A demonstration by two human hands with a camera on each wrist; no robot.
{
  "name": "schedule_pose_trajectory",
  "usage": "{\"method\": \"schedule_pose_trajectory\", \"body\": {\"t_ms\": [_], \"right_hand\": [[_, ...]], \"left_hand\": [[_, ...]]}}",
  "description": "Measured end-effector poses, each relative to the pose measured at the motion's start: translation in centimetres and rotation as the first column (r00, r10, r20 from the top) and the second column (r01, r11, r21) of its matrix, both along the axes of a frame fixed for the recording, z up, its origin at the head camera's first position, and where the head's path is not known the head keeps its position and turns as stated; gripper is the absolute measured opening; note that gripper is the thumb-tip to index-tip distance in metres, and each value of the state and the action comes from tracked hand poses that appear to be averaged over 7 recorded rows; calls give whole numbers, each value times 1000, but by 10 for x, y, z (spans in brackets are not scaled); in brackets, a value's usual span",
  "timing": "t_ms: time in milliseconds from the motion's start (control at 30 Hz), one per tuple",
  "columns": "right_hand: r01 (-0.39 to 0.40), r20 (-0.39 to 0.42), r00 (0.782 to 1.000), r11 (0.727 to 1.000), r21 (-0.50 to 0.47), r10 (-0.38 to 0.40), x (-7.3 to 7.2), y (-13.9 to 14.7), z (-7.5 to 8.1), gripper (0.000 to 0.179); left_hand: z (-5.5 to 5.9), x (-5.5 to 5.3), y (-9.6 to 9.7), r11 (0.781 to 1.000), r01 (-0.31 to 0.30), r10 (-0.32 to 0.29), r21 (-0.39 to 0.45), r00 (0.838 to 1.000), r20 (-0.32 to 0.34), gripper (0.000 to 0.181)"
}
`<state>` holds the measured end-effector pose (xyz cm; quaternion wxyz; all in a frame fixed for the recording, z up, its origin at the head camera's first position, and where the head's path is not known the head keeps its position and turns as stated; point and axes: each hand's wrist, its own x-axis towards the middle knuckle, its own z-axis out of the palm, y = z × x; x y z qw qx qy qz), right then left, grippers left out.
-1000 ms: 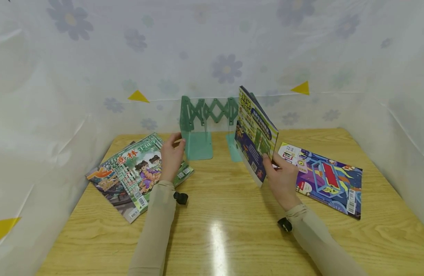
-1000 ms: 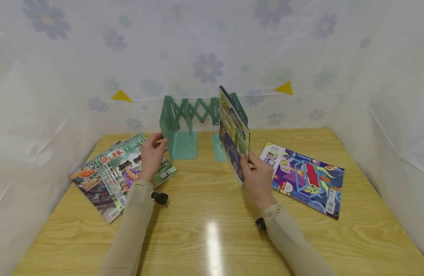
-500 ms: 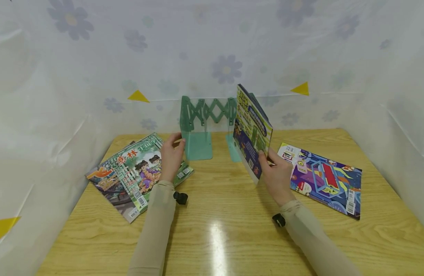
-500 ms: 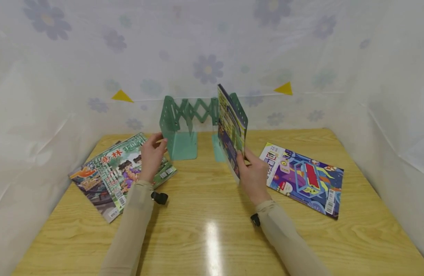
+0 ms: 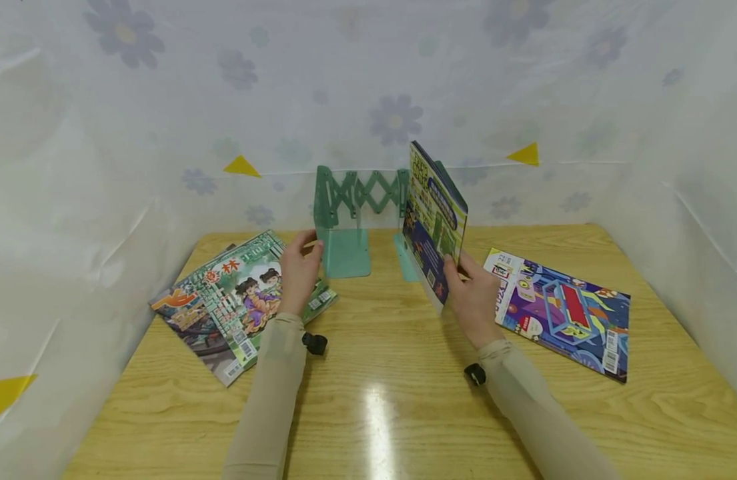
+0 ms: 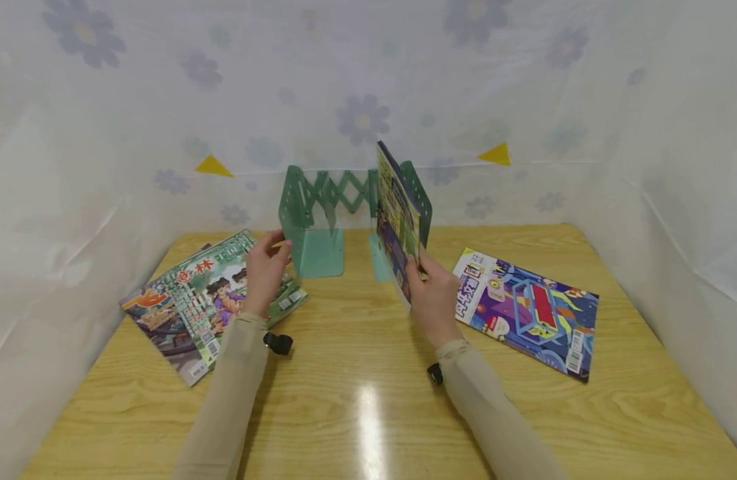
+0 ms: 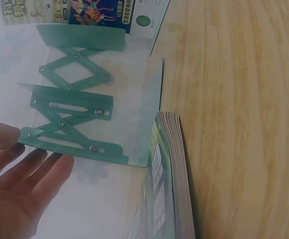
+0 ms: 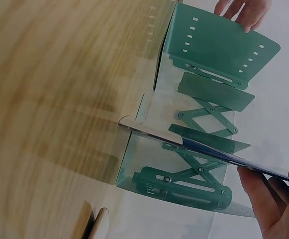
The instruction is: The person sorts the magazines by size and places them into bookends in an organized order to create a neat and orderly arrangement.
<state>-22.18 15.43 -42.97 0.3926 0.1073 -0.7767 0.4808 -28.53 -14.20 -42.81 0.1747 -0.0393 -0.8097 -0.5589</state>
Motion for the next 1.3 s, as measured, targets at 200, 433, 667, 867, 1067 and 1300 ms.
{"method": "schedule_pose_trajectory", "body": {"t_ms": [200, 433, 667, 867, 1067, 1300], "right_hand": [[0, 35, 999, 1000, -28, 1, -3, -2, 0, 21], [-9, 47, 999, 999, -37, 11, -8, -9, 3, 19], [-14, 42, 999, 998, -57, 17, -11, -16, 0, 25], [-21, 60, 998, 1000, -22, 22, -12, -21, -2, 34], [-14, 87, 996, 1000, -13, 15, -13, -24, -1, 37], [-1, 44, 999, 1000, 14, 1, -17, -29, -2, 37]], "left_hand": [[-1, -1, 0, 1000, -2, 2, -4, 1000, -1, 34], [0, -2, 0, 1000, -10, 10, 0, 1000, -6, 31], [0, 0, 0, 1000, 8, -8, 0, 1000, -10, 32], [0, 0, 1, 1000, 6, -5, 1, 1000, -18, 30], [0, 0, 1, 1000, -1, 1, -5, 1000, -11, 32], [-3, 1, 0, 1000, 7, -7, -1, 1000, -14, 33]]}}
